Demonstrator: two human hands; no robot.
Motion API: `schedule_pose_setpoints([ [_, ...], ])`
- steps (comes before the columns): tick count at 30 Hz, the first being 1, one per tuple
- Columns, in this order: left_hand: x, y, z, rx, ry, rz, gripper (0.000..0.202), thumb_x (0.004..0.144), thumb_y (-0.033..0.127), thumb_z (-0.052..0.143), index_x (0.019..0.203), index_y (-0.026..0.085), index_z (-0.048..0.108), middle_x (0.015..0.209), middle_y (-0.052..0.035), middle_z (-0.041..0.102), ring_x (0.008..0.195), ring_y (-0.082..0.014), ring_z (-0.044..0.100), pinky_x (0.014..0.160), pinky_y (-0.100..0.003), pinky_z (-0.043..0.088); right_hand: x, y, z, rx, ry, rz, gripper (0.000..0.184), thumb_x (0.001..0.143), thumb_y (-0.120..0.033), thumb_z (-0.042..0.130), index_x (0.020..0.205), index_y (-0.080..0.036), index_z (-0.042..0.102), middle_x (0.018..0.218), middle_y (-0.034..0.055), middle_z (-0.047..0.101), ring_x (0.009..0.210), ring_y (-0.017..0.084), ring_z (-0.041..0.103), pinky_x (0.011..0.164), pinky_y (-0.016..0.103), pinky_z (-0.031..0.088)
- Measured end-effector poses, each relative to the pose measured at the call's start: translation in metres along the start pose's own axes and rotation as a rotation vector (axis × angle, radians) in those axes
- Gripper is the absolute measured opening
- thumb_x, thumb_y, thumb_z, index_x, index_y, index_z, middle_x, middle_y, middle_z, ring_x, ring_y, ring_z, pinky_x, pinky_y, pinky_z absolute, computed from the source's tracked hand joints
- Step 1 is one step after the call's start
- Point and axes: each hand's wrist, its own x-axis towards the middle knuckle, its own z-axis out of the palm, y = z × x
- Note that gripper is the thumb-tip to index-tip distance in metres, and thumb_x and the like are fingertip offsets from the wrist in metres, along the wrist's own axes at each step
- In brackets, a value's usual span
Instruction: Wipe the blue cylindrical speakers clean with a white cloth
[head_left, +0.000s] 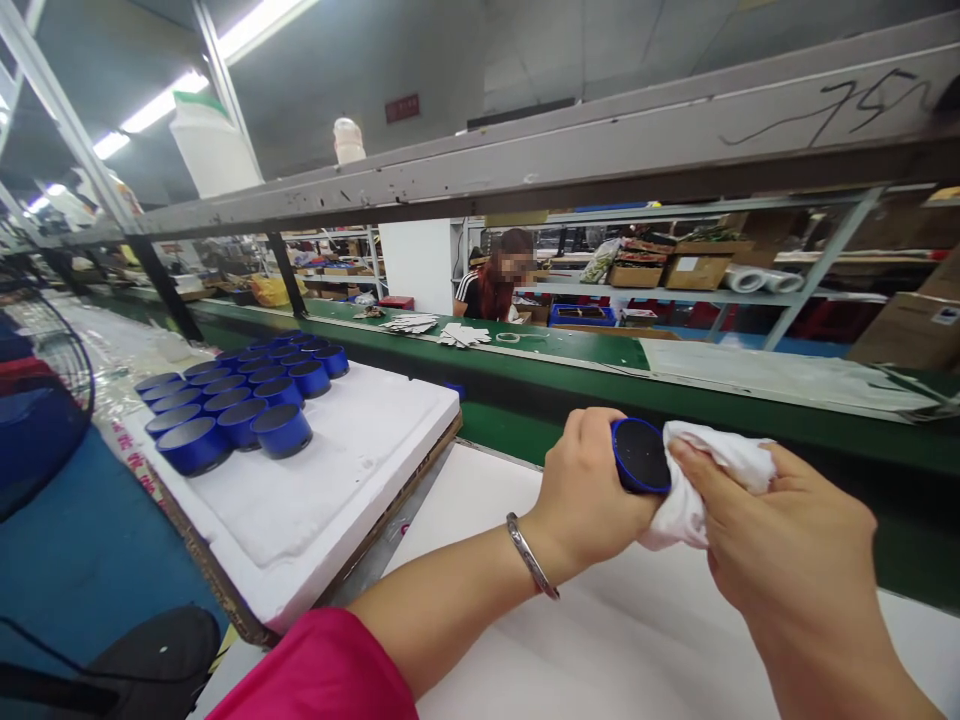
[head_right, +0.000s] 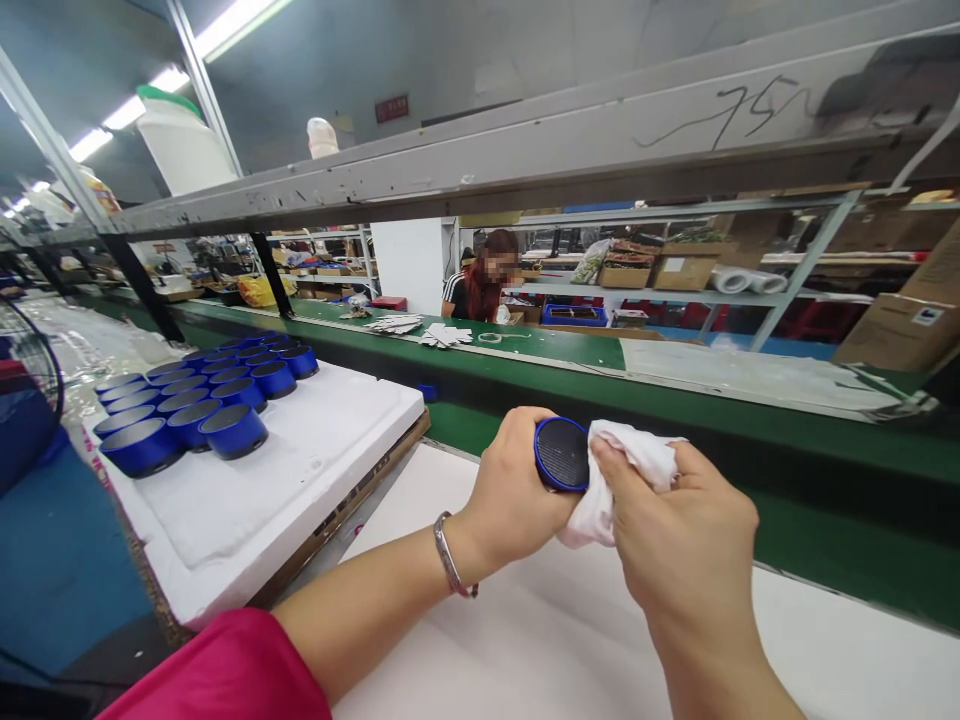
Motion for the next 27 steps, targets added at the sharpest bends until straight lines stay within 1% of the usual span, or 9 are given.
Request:
schedule_pose_setpoints([
  [2,0.000,-0.001,0.000,0.006,0.011,-0.012,0.054,0.082,0.025,0.092,0.121,0.028,0.055,0.125,-0.0085,0.069,0.118,-0.0333,0.073,0.103,-0.050,0.067,-0.001,-0.001,0.001,-0.010,-0.026,0.007,0.056,0.050,-0.064,0.094,0.084,-0.024,0.075,0.077,0.0054,0.070,0.069,0.023,0.061,0.051,0.032,0.043],
  [5,0.000,-0.002,0.000,0.033,0.060,-0.019,0.050,0.085,0.023,0.089,0.120,0.027,0.055,0.125,-0.0096,0.069,0.117,-0.0336,0.073,0.102,-0.050,0.066,-0.002,0.003,0.001,-0.042,-0.083,-0.049,0.051,0.059,-0.065,0.094,0.082,-0.023,0.075,0.077,0.0054,0.069,0.070,0.023,0.062,0.053,0.033,0.043],
  [7,0.000,-0.003,0.001,0.033,0.037,-0.028,0.051,0.084,0.025,0.091,0.120,0.027,0.055,0.126,-0.0099,0.069,0.114,-0.0336,0.073,0.099,-0.050,0.067,-0.002,0.007,0.001,-0.036,-0.058,-0.063,0.050,0.064,-0.064,0.094,0.087,-0.023,0.077,0.077,0.0043,0.069,0.070,0.022,0.061,0.053,0.032,0.043],
  [10,-0.001,-0.003,0.002,0.012,-0.030,-0.048,0.058,0.078,0.030,0.099,0.117,0.028,0.056,0.124,-0.0079,0.069,0.110,-0.0328,0.074,0.096,-0.047,0.067,0.000,0.012,0.001,-0.037,-0.009,-0.046,0.054,0.065,-0.065,0.094,0.094,-0.022,0.078,0.075,0.0026,0.068,0.065,0.021,0.057,0.050,0.032,0.041],
  [15,0.000,-0.004,0.003,0.035,0.042,-0.073,0.052,0.081,0.025,0.092,0.117,0.028,0.055,0.123,-0.0079,0.069,0.111,-0.0325,0.073,0.099,-0.049,0.066,0.000,0.012,0.002,-0.091,-0.083,-0.097,0.051,0.070,-0.067,0.090,0.086,-0.022,0.074,0.075,0.0039,0.068,0.066,0.021,0.059,0.053,0.033,0.046],
  [19,-0.003,-0.002,0.004,0.023,-0.087,-0.120,0.063,0.068,0.023,0.100,0.112,0.028,0.056,0.122,-0.0074,0.069,0.104,-0.0327,0.073,0.094,-0.049,0.067,0.003,0.012,0.001,-0.135,-0.006,-0.051,0.046,0.075,-0.064,0.089,0.091,-0.024,0.075,0.076,0.0038,0.070,0.069,0.022,0.060,0.055,0.033,0.045],
  [20,-0.003,-0.002,0.004,0.015,-0.097,-0.127,0.063,0.067,0.023,0.100,0.111,0.028,0.056,0.121,-0.0065,0.069,0.103,-0.0323,0.073,0.093,-0.048,0.067,0.002,0.013,0.001,-0.159,-0.007,-0.061,0.045,0.075,-0.064,0.089,0.090,-0.024,0.074,0.075,0.0034,0.069,0.067,0.022,0.059,0.055,0.033,0.045],
  [24,0.001,0.000,-0.001,-0.007,-0.003,-0.108,0.051,0.077,0.023,0.095,0.111,0.028,0.058,0.119,-0.0048,0.069,0.110,-0.0303,0.073,0.101,-0.046,0.065,0.000,0.015,0.005,-0.154,-0.024,-0.189,0.044,0.075,-0.066,0.084,0.077,-0.026,0.066,0.069,0.0021,0.064,0.062,0.020,0.055,0.054,0.034,0.047],
  [27,0.002,0.002,-0.001,-0.077,-0.033,-0.121,0.056,0.072,0.022,0.098,0.111,0.027,0.058,0.117,-0.0034,0.070,0.108,-0.0292,0.072,0.104,-0.047,0.065,0.010,0.014,0.003,-0.104,-0.011,-0.123,0.041,0.073,-0.062,0.087,0.082,-0.024,0.072,0.069,0.0019,0.064,0.062,0.020,0.057,0.049,0.031,0.045],
])
